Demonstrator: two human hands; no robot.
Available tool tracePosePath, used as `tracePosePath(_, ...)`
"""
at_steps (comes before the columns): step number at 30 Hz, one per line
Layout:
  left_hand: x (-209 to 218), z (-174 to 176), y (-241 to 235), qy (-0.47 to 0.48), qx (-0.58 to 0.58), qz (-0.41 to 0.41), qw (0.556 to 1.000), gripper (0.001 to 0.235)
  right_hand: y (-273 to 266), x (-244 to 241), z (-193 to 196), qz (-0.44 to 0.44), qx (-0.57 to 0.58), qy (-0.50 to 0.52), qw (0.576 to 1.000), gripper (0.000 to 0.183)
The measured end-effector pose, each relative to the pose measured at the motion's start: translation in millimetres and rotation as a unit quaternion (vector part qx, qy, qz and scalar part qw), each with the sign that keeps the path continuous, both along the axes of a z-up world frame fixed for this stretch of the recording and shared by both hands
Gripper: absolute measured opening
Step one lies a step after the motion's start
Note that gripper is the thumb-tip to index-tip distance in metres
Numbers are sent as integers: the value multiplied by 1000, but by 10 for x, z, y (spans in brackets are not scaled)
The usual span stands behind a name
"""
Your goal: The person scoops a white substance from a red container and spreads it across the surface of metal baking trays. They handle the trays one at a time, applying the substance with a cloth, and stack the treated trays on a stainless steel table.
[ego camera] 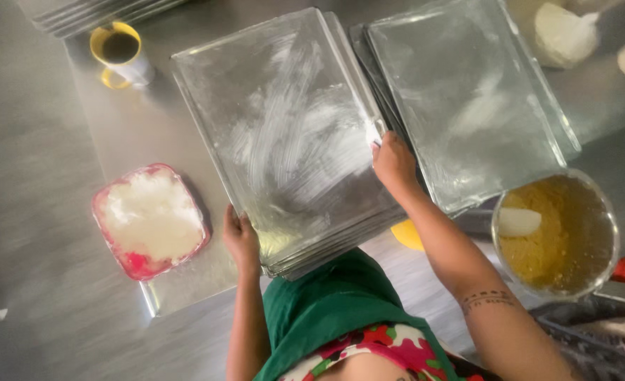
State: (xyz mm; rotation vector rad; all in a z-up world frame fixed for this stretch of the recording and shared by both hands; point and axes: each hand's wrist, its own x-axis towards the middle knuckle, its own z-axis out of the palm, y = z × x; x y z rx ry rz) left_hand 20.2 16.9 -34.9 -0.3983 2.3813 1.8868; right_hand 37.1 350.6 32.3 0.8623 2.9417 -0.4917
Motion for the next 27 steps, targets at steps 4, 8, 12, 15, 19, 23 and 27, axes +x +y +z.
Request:
tracePosePath(4,-31,-130,-33,27,-16,-13,999,39,-882,338,-41,29,72,115,990,18)
tracePosePath(8,-75,-178,-254,124,-30,-94,987,31,-1817,801,399,142,-144,52,978,26)
tracePosePath(12,21,683,-462,-101,130,-210,964,54,-971,1269,1044,5,-218,96,971,31)
tracePosePath(15,123,1123,-192,-189,273,-276,902,54,-72,1767,1449,-138,-114,158,971,34)
tracePosePath(19,252,1485,308,-161,364,-278,874,56,623,2494,1851,-162,-174,404,883,39)
tracePosePath(23,407,1563,1091,-167,420,-298,841,52,1055,2885,1812,-290,-233,431,822,47)
tracePosePath(27,530,1239,2336,-237,418,-304,823,40,1549,3183,1535,-327,-197,433,816,48)
